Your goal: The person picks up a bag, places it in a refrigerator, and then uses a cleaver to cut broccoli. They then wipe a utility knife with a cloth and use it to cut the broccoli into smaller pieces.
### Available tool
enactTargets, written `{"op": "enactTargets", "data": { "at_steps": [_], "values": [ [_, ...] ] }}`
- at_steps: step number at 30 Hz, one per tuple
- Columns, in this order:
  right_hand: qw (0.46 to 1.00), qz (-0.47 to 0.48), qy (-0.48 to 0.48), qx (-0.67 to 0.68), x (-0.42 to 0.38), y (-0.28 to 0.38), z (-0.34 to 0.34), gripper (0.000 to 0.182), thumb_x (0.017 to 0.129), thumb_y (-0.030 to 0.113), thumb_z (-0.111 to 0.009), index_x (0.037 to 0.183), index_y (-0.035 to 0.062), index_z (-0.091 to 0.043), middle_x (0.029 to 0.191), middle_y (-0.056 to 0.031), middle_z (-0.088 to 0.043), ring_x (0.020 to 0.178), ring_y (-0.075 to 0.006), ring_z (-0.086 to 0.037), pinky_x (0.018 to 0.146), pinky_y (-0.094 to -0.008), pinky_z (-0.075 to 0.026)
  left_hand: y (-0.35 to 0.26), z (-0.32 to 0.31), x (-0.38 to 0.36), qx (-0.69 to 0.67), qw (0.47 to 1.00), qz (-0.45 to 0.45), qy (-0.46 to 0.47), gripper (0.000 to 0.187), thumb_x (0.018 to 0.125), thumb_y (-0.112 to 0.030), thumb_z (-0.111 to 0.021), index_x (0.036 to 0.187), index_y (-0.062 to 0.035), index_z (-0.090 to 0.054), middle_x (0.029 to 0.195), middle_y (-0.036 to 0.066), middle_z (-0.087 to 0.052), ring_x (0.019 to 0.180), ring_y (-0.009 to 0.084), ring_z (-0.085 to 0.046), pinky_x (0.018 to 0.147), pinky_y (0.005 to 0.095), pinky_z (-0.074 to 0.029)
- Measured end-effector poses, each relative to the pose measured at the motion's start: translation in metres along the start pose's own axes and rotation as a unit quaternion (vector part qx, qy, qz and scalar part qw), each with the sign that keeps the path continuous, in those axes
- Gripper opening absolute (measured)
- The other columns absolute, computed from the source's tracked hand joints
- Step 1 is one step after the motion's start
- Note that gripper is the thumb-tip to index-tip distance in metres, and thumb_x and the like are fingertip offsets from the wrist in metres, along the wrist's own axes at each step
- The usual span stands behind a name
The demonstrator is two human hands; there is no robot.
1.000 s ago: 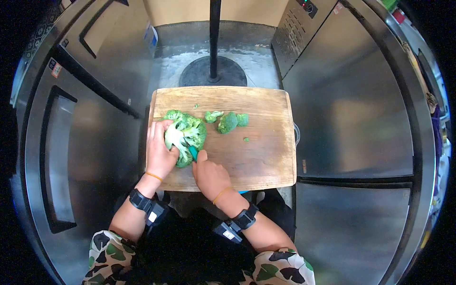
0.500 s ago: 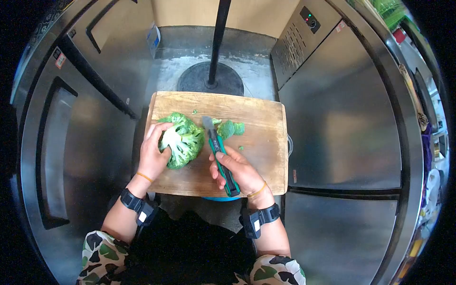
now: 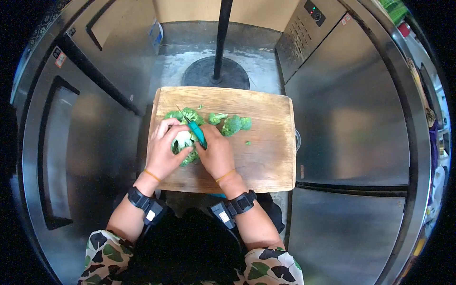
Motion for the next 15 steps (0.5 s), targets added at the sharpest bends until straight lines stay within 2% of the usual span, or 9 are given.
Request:
{"op": "enactTargets", "data": {
  "at_steps": [3, 7, 10, 11, 14, 15],
  "values": [
    [0.998, -0.017, 0.041, -0.051, 0.002, 0.002, 0.003, 0.031, 0.074, 0.012, -0.07, 0.103, 0.0033, -0.06, 0.099, -0.0185, -0.064, 0.087, -0.0399, -0.062, 0.072, -0.0454, -0.051, 0.004, -0.006, 0.0, 0.037, 0.999, 0.018, -0.014, 0.035, 0.066, -0.01, -0.079, 0.097, -0.0151, -0.063, 0.108, 0.005, -0.054, 0.105, 0.0287, -0.054, 0.087, 0.0422, -0.042],
    [0.985, -0.067, 0.069, -0.143, 0.003, 0.006, 0.013, 0.03, 0.072, 0.019, -0.072, 0.093, 0.0015, -0.061, 0.088, -0.0196, -0.064, 0.078, -0.0378, -0.064, 0.066, -0.0453, -0.05, 0.001, -0.003, 0.002, 0.029, 0.999, 0.021, -0.022, 0.032, 0.066, -0.009, -0.079, 0.094, -0.014, -0.064, 0.104, 0.006, -0.055, 0.102, 0.0294, -0.055, 0.085, 0.0411, -0.044],
    [0.989, -0.133, 0.062, -0.03, -0.002, -0.014, 0.03, 0.027, 0.072, 0.02, -0.073, 0.086, -0.0006, -0.061, 0.077, -0.0205, -0.062, 0.068, -0.0343, -0.064, 0.063, -0.0422, -0.05, 0.016, -0.002, 0.002, -0.014, 0.997, 0.048, -0.055, 0.03, 0.066, -0.006, -0.08, 0.092, -0.0113, -0.064, 0.102, 0.008, -0.055, 0.099, 0.0295, -0.056, 0.083, 0.0384, -0.046],
    [0.986, -0.163, 0.038, 0.015, -0.005, -0.022, 0.037, 0.018, 0.075, 0.014, -0.071, 0.084, 0.0001, -0.063, 0.068, -0.011, -0.062, 0.059, -0.0222, -0.06, 0.057, -0.0342, -0.048, 0.021, -0.001, 0.003, -0.028, 0.996, 0.05, -0.063, 0.03, 0.067, -0.004, -0.08, 0.091, -0.01, -0.064, 0.102, 0.009, -0.054, 0.097, 0.0292, -0.057, 0.083, 0.0366, -0.047],
    [0.943, -0.271, 0.018, 0.191, -0.015, -0.039, 0.058, 0.01, 0.079, 0.007, -0.068, 0.088, 0.0019, -0.066, 0.067, -0.0004, -0.06, 0.055, -0.0105, -0.053, 0.053, -0.0256, -0.044, 0.031, 0.0, 0.002, -0.061, 0.994, 0.057, -0.076, 0.024, 0.07, -0.004, -0.079, 0.087, -0.0062, -0.063, 0.1, 0.009, -0.054, 0.095, 0.025, -0.058, 0.082, 0.0322, -0.047],
    [0.919, -0.298, -0.003, 0.26, -0.018, -0.045, 0.062, 0.012, 0.081, 0.001, -0.064, 0.093, 0.0034, -0.068, 0.068, 0.0059, -0.056, 0.055, -0.0035, -0.049, 0.052, -0.02, -0.041, 0.032, 0.0, 0.002, -0.075, 0.992, 0.056, -0.082, 0.022, 0.071, -0.004, -0.079, 0.086, -0.0056, -0.063, 0.099, 0.009, -0.054, 0.095, 0.0241, -0.058, 0.082, 0.0318, -0.047]
  ]
}}
Point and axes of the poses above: each hand's wrist, its own x-axis towards the middle knuckle, its own z-axis out of the back of the hand, y = z × x, the point moved 6 cm from there along x, towards the middle knuckle
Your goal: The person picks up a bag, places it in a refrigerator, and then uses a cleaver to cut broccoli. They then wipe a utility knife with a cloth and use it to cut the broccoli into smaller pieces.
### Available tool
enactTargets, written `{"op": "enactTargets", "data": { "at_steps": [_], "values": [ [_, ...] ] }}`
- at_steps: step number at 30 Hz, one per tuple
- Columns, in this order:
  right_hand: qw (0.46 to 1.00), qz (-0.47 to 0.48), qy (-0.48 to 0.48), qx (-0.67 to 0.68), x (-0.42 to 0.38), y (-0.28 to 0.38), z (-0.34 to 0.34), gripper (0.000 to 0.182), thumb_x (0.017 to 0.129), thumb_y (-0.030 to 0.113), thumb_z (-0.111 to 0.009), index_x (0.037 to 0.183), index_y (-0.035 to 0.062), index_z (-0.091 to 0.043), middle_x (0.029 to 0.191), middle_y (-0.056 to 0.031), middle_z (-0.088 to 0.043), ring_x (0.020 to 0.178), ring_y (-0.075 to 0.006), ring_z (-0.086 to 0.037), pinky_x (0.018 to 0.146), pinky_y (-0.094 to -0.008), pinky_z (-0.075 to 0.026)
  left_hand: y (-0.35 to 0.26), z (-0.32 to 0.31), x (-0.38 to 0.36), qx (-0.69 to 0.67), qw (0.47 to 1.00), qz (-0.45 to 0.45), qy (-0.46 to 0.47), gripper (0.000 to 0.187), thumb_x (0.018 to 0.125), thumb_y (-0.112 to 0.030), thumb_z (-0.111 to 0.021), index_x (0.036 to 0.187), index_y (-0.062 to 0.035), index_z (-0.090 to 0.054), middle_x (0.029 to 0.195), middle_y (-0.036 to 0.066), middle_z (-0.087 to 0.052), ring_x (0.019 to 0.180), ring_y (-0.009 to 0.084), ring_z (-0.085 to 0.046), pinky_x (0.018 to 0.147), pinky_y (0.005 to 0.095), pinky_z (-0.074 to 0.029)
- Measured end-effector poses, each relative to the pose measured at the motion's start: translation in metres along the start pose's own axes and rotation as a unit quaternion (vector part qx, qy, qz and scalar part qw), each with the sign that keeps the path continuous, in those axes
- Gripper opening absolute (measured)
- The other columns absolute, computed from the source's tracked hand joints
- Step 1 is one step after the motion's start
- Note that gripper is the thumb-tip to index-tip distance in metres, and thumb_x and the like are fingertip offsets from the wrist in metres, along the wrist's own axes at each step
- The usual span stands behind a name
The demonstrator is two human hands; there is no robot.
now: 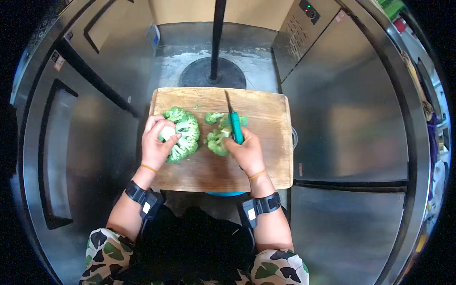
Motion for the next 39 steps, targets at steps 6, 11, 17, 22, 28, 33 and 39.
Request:
{"op": "enactTargets", "data": {
  "at_steps": [6, 11, 17, 22, 28, 33, 39],
  "values": [
    [0.993, -0.027, -0.002, 0.111, -0.001, -0.016, 0.038, 0.02, 0.084, 0.0, -0.066, 0.103, 0.0049, -0.069, 0.07, 0.0047, -0.058, 0.054, -0.0034, -0.047, 0.05, -0.0185, -0.038, 0.006, -0.004, 0.004, -0.047, 0.999, 0.002, -0.022, 0.012, 0.082, -0.005, -0.072, 0.079, -0.0012, -0.061, 0.094, 0.008, -0.055, 0.091, 0.0174, -0.056, 0.08, 0.0279, -0.045],
    [0.995, -0.01, -0.006, 0.1, -0.005, -0.011, 0.045, 0.022, 0.083, 0.002, -0.071, 0.104, 0.0048, -0.069, 0.072, 0.0044, -0.06, 0.054, -0.0027, -0.047, 0.05, -0.0181, -0.038, 0.012, -0.007, 0.006, -0.085, 0.995, 0.043, -0.027, 0.009, 0.086, -0.008, -0.069, 0.086, 0.0003, -0.067, 0.093, 0.008, -0.059, 0.088, 0.0174, -0.058, 0.08, 0.028, -0.047],
    [0.992, 0.01, -0.079, 0.095, -0.005, -0.012, 0.056, 0.024, 0.082, 0.0, -0.071, 0.105, 0.0035, -0.068, 0.075, 0.0029, -0.063, 0.055, -0.0023, -0.049, 0.049, -0.0179, -0.039, 0.022, -0.001, 0.007, -0.126, 0.988, 0.093, -0.006, 0.024, 0.099, -0.015, -0.051, 0.104, 0.0015, -0.068, 0.104, 0.009, -0.064, 0.101, 0.0152, -0.059, 0.09, 0.0261, -0.045],
    [0.986, 0.015, -0.125, 0.112, 0.003, -0.024, 0.071, 0.021, 0.082, -0.001, -0.07, 0.102, 0.0025, -0.066, 0.076, 0.0014, -0.062, 0.053, -0.0039, -0.049, 0.048, -0.0192, -0.039, 0.027, -0.008, 0.006, -0.177, 0.978, 0.112, 0.018, 0.023, 0.097, -0.014, -0.056, 0.113, -0.0008, -0.065, 0.111, 0.008, -0.063, 0.104, 0.0138, -0.058, 0.092, 0.026, -0.045],
    [0.98, -0.024, -0.153, 0.128, 0.014, -0.044, 0.077, 0.021, 0.083, 0.001, -0.069, 0.104, 0.0018, -0.063, 0.083, -0.0003, -0.062, 0.058, -0.0066, -0.054, 0.051, -0.02, -0.044, 0.014, -0.004, 0.006, -0.088, 0.992, 0.086, 0.035, 0.024, 0.093, -0.014, -0.062, 0.114, -0.0027, -0.066, 0.108, 0.009, -0.066, 0.102, 0.0157, -0.062, 0.089, 0.0285, -0.048],
    [0.976, -0.032, -0.117, 0.183, 0.013, -0.043, 0.077, 0.023, 0.086, 0.003, -0.069, 0.108, 0.0031, -0.063, 0.089, -0.0016, -0.065, 0.068, -0.0097, -0.061, 0.062, -0.0231, -0.051, 0.035, -0.006, 0.005, -0.193, 0.971, 0.142, 0.019, 0.03, 0.1, -0.02, -0.049, 0.114, 0.0011, -0.066, 0.112, 0.011, -0.067, 0.107, 0.0176, -0.061, 0.096, 0.0293, -0.044],
    [0.968, -0.016, -0.007, 0.251, 0.002, -0.014, 0.08, 0.031, 0.089, 0.009, -0.065, 0.119, 0.0012, -0.061, 0.098, -0.0094, -0.068, 0.071, -0.012, -0.06, 0.069, -0.0271, -0.051, 0.006, 0.013, 0.01, -0.043, 0.999, 0.019, -0.025, 0.023, 0.096, -0.018, -0.057, 0.098, -0.0012, -0.072, 0.117, 0.011, -0.064, 0.115, 0.0238, -0.056, 0.098, 0.0343, -0.043]
  ]
}}
Point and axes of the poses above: each hand's wrist, its own x-axis towards the middle knuckle, its own z-axis out of the back of the hand, y = z × x, the point moved 6 cm from there along x, towards the middle knuckle
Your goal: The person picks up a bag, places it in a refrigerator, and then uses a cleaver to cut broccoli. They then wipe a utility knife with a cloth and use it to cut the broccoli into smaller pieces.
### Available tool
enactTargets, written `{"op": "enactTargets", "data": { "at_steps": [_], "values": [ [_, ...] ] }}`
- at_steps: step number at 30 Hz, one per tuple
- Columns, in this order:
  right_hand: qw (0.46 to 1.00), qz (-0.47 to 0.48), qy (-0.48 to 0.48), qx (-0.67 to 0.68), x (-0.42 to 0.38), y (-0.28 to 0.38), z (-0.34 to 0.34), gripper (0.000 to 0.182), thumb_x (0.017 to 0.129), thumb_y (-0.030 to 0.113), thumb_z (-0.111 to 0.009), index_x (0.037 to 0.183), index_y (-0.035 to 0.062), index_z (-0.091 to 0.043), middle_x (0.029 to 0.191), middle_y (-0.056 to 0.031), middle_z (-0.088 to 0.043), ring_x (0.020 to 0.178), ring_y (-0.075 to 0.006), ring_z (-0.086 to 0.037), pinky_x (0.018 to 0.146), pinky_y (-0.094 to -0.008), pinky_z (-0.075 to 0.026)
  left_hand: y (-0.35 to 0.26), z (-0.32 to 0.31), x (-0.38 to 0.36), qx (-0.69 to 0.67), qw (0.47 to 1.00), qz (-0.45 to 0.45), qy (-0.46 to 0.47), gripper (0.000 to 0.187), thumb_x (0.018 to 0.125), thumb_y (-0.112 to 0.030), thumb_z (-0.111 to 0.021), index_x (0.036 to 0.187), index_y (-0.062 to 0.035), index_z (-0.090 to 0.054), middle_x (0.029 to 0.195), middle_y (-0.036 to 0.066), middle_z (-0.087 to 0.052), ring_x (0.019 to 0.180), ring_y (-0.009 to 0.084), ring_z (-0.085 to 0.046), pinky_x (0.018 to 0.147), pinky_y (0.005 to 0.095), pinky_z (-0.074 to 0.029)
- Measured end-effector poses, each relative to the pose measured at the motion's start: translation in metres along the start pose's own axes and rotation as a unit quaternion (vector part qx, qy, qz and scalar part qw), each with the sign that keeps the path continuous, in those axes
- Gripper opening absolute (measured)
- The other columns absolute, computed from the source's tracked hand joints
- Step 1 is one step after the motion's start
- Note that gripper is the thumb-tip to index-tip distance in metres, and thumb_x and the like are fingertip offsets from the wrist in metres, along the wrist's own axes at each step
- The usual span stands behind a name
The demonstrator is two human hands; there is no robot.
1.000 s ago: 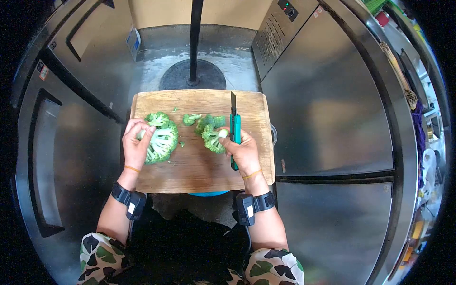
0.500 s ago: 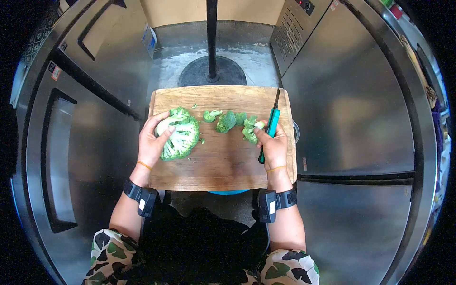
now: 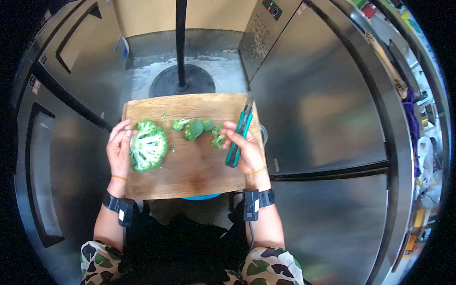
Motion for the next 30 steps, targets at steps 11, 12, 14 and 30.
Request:
{"op": "enactTargets", "data": {
  "at_steps": [11, 12, 14, 30],
  "values": [
    [0.979, -0.012, 0.162, 0.121, -0.025, -0.024, -0.084, 0.047, 0.094, 0.028, -0.061, 0.135, 0.0074, -0.049, 0.131, -0.0137, -0.055, 0.119, -0.0226, -0.051, 0.102, -0.0391, -0.041, -0.061, -0.065, -0.065, -0.234, 0.94, 0.083, 0.235, 0.03, 0.087, -0.01, -0.068, 0.112, -0.0013, -0.055, 0.102, 0.011, -0.063, 0.086, 0.0189, -0.064, 0.079, 0.0308, -0.053],
    [0.979, -0.025, 0.164, 0.115, -0.026, -0.031, -0.093, 0.048, 0.094, 0.029, -0.061, 0.135, 0.0078, -0.049, 0.132, -0.0136, -0.054, 0.12, -0.0225, -0.051, 0.102, -0.0392, -0.041, -0.057, -0.078, -0.074, -0.271, 0.919, 0.104, 0.268, 0.036, 0.088, -0.012, -0.068, 0.118, -0.0014, -0.05, 0.101, 0.012, -0.063, 0.086, 0.0167, -0.064, 0.078, 0.0292, -0.053],
    [0.979, -0.05, 0.166, 0.105, -0.03, -0.043, -0.104, 0.048, 0.093, 0.03, -0.062, 0.135, 0.0087, -0.049, 0.133, -0.0134, -0.053, 0.121, -0.0222, -0.049, 0.102, -0.0394, -0.041, -0.056, -0.092, -0.085, -0.337, 0.868, 0.185, 0.315, 0.038, 0.092, -0.011, -0.062, 0.124, -0.0023, -0.044, 0.094, 0.008, -0.061, 0.081, 0.0135, -0.062, 0.072, 0.0266, -0.052],
    [0.996, 0.085, -0.03, -0.025, -0.017, -0.034, -0.074, 0.016, 0.097, 0.017, -0.057, 0.109, 0.0062, -0.058, 0.095, -0.0078, -0.069, 0.086, -0.0133, -0.064, 0.078, -0.0278, -0.051, -0.058, -0.101, -0.095, -0.371, 0.8, 0.274, 0.384, 0.016, 0.098, -0.017, -0.055, 0.104, -0.0045, -0.047, 0.083, 0.006, -0.062, 0.071, 0.0094, -0.06, 0.066, 0.0241, -0.051]
  ]
}}
Point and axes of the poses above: each hand's wrist, its own x-axis towards the middle knuckle, its own z-axis out of the back of the hand, y = z × x, the point moved 6 cm from there along x, towards the middle knuckle
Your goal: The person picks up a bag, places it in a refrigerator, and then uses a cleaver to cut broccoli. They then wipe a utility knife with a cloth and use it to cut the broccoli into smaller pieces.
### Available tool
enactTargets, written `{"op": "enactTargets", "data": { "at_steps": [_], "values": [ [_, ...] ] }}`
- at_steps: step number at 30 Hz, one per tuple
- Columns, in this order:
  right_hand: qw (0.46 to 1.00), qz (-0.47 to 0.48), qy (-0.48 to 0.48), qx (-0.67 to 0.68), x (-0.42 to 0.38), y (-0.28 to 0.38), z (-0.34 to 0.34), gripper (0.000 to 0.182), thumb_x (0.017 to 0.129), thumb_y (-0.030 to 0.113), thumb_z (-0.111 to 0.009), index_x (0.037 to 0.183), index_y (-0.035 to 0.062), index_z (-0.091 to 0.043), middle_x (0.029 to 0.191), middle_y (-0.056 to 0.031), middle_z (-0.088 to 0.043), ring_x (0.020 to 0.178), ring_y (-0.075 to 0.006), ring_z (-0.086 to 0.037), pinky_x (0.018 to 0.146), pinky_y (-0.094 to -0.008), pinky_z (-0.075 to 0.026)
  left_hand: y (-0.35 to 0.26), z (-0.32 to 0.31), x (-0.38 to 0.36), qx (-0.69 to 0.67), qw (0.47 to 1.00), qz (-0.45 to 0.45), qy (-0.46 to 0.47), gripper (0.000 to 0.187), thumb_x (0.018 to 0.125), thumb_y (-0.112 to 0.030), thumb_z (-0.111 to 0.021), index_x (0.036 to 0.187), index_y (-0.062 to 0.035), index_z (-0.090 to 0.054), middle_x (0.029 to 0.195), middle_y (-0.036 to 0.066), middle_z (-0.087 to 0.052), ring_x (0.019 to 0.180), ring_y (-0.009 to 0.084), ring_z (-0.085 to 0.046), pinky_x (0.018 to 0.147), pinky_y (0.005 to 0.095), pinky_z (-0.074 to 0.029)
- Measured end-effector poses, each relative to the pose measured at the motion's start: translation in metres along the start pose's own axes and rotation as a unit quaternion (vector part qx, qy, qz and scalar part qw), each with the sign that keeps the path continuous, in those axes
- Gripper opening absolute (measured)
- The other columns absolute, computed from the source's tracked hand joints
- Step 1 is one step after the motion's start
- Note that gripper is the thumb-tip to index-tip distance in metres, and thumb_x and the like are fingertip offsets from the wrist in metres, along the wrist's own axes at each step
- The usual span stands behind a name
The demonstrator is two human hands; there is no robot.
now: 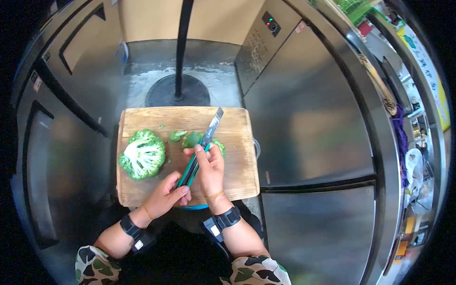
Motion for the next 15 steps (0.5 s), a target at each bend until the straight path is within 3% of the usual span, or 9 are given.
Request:
{"op": "enactTargets", "data": {
  "at_steps": [4, 6, 10, 13, 15],
  "values": [
    [0.999, -0.003, 0.042, -0.025, -0.004, 0.002, -0.001, 0.012, 0.097, 0.019, -0.058, 0.105, 0.0092, -0.058, 0.09, -0.0048, -0.068, 0.081, -0.0099, -0.062, 0.073, -0.026, -0.051, 0.012, -0.002, -0.005, -0.001, 1.0, -0.001, 0.006, 0.017, 0.097, -0.014, -0.057, 0.107, -0.0038, -0.047, 0.085, 0.007, -0.063, 0.079, 0.0128, -0.063, 0.071, 0.026, -0.053],
    [0.999, -0.02, 0.043, -0.018, -0.011, 0.001, -0.005, 0.014, 0.097, 0.02, -0.058, 0.107, 0.01, -0.057, 0.088, -0.0037, -0.067, 0.08, -0.0091, -0.062, 0.071, -0.0244, -0.05, 0.008, -0.012, -0.007, -0.075, 0.997, -0.014, 0.007, 0.022, 0.096, -0.011, -0.057, 0.114, -0.004, -0.046, 0.086, 0.009, -0.063, 0.085, 0.0144, -0.064, 0.078, 0.0286, -0.053],
    [0.988, -0.105, 0.107, 0.042, -0.029, -0.024, -0.008, 0.02, 0.098, 0.022, -0.058, 0.112, 0.0085, -0.055, 0.093, -0.0048, -0.065, 0.084, -0.0089, -0.061, 0.073, -0.0246, -0.051, 0.01, -0.016, -0.006, -0.272, 0.96, -0.002, 0.064, 0.024, 0.099, -0.017, -0.051, 0.12, -0.0059, -0.045, 0.078, 0.007, -0.058, 0.073, 0.0173, -0.059, 0.072, 0.0358, -0.051],
    [0.989, -0.031, 0.122, -0.078, -0.029, -0.017, 0.008, 0.026, 0.098, 0.024, -0.057, 0.117, 0.0065, -0.054, 0.101, -0.005, -0.062, 0.089, -0.0105, -0.06, 0.076, -0.0271, -0.051, 0.007, -0.012, -0.005, -0.308, 0.947, -0.014, 0.096, 0.023, 0.101, -0.021, -0.049, 0.119, -0.0065, -0.046, 0.074, 0.007, -0.055, 0.066, 0.0186, -0.056, 0.067, 0.0357, -0.049],
    [0.927, 0.186, 0.067, -0.319, -0.039, 0.069, 0.023, 0.03, 0.097, 0.025, -0.06, 0.118, 0.0053, -0.055, 0.104, -0.005, -0.058, 0.093, -0.0123, -0.059, 0.08, -0.0287, -0.051, 0.014, -0.001, -0.003, -0.246, 0.964, -0.041, 0.092, 0.022, 0.101, -0.02, -0.049, 0.117, -0.0062, -0.046, 0.074, 0.007, -0.055, 0.065, 0.0185, -0.056, 0.066, 0.0347, -0.049]
  ]
}}
Point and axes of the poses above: each hand's wrist, its own x-axis towards the middle knuckle, its own z-axis out of the back of the hand, y = z × x, the point moved 6 cm from there along x, towards the middle knuckle
